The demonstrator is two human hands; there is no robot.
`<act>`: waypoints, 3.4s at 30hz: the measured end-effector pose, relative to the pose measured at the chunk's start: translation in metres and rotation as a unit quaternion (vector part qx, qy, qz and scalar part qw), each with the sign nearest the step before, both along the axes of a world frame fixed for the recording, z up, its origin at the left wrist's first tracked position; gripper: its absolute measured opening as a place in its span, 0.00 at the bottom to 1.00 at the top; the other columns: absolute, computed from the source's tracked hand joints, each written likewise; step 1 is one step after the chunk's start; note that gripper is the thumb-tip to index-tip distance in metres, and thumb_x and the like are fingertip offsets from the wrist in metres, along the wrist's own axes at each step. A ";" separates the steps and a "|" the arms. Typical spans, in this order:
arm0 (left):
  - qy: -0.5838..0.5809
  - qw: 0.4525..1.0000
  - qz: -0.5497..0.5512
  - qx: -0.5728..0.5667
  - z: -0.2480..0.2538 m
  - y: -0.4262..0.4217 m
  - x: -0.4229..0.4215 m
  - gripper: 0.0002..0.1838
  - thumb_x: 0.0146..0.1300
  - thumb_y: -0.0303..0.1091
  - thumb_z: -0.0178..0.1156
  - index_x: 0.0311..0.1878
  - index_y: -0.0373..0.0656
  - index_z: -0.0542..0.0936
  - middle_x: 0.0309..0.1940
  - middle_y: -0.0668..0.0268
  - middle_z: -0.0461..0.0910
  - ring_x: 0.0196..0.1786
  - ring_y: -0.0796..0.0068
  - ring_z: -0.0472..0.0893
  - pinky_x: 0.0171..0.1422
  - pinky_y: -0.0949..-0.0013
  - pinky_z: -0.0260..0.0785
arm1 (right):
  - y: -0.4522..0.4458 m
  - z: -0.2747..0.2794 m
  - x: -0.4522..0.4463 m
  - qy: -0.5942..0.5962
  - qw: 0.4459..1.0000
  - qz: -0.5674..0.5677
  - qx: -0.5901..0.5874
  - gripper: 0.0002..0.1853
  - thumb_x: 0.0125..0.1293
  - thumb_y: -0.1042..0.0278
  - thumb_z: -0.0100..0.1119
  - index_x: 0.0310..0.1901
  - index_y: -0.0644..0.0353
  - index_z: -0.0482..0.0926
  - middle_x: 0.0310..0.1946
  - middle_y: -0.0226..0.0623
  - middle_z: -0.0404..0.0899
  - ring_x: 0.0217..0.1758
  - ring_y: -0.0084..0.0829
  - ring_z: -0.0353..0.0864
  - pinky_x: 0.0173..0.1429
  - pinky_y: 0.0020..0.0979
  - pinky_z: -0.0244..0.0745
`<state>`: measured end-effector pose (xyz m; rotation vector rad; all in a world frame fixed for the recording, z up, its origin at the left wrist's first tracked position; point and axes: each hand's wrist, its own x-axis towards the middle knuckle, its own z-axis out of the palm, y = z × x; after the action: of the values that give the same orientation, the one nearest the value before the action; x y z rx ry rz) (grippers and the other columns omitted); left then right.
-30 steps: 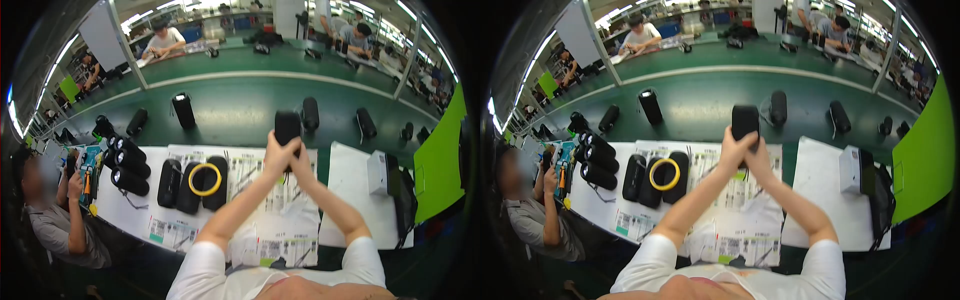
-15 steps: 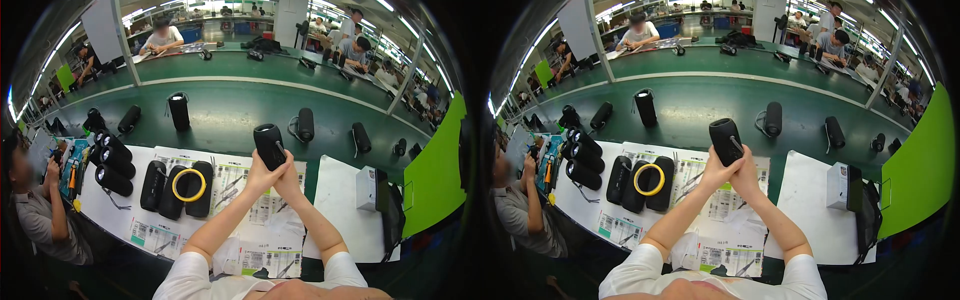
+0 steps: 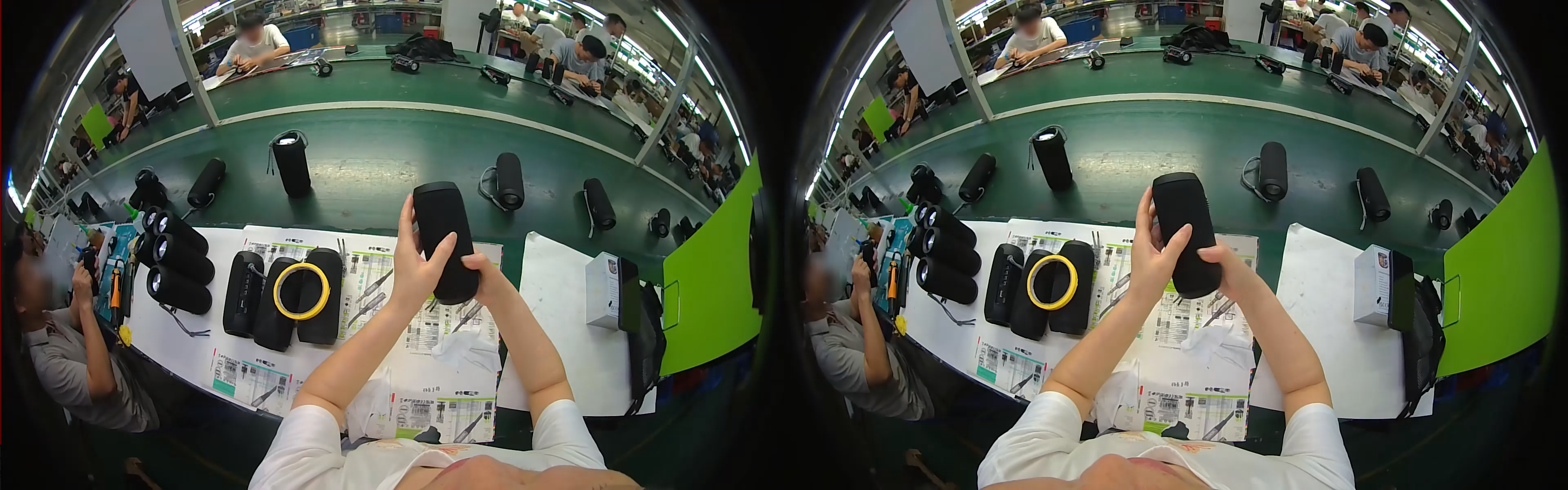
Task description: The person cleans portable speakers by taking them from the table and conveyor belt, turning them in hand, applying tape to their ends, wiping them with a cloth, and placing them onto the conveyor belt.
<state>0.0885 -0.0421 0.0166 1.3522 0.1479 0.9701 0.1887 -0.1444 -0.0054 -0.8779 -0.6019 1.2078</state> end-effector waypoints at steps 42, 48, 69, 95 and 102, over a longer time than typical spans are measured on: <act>0.012 0.985 0.171 -0.036 -0.085 0.046 0.020 0.12 0.71 0.37 0.43 0.43 0.38 0.69 0.30 0.64 0.76 0.35 0.76 0.76 0.43 0.74 0.68 | 0.020 0.052 -0.007 -0.769 0.543 -0.312 -0.126 0.19 0.45 0.61 0.67 0.41 0.55 0.79 0.36 0.38 0.75 0.41 0.37 0.78 0.46 0.34 0.74; 0.008 0.996 -0.017 -0.092 -0.094 0.042 0.027 0.17 0.72 0.42 0.42 0.44 0.36 0.73 0.32 0.62 0.78 0.36 0.75 0.78 0.44 0.72 0.71 | 0.009 0.067 0.033 -0.531 0.753 -0.357 -0.152 0.16 0.50 0.63 0.66 0.39 0.62 0.79 0.31 0.34 0.79 0.33 0.24 0.78 0.39 0.25 0.72; 0.042 0.983 -0.144 -0.107 -0.082 0.030 0.016 0.33 0.66 0.65 0.31 0.57 0.43 0.59 0.30 0.63 0.71 0.24 0.76 0.71 0.31 0.72 0.70 | -0.013 0.029 0.050 -0.098 0.965 -0.237 -0.044 0.20 0.59 0.64 0.54 0.53 0.60 0.71 0.42 0.35 0.76 0.45 0.28 0.77 0.43 0.33 0.76; -0.002 0.877 -0.348 -0.330 -0.064 0.022 0.019 0.35 0.64 0.67 0.30 0.57 0.47 0.67 0.46 0.58 0.77 0.43 0.65 0.81 0.49 0.65 0.76 | 0.008 0.044 -0.012 -0.685 0.658 -0.279 0.143 0.45 0.35 0.79 0.71 0.61 0.57 0.63 0.56 0.40 0.71 0.56 0.37 0.74 0.54 0.35 0.73; -0.022 0.833 -0.356 -0.424 -0.069 0.037 0.010 0.36 0.62 0.69 0.36 0.58 0.47 0.66 0.51 0.61 0.74 0.53 0.70 0.77 0.53 0.67 0.77 | 0.020 0.022 -0.021 -0.658 0.722 -0.178 0.116 0.44 0.39 0.82 0.66 0.63 0.56 0.61 0.58 0.35 0.69 0.64 0.41 0.63 0.66 0.38 0.61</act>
<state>0.0987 -0.0048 -0.0526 0.4638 0.0180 0.2127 0.1681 -0.1246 0.0167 -1.4926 -1.5805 -0.0557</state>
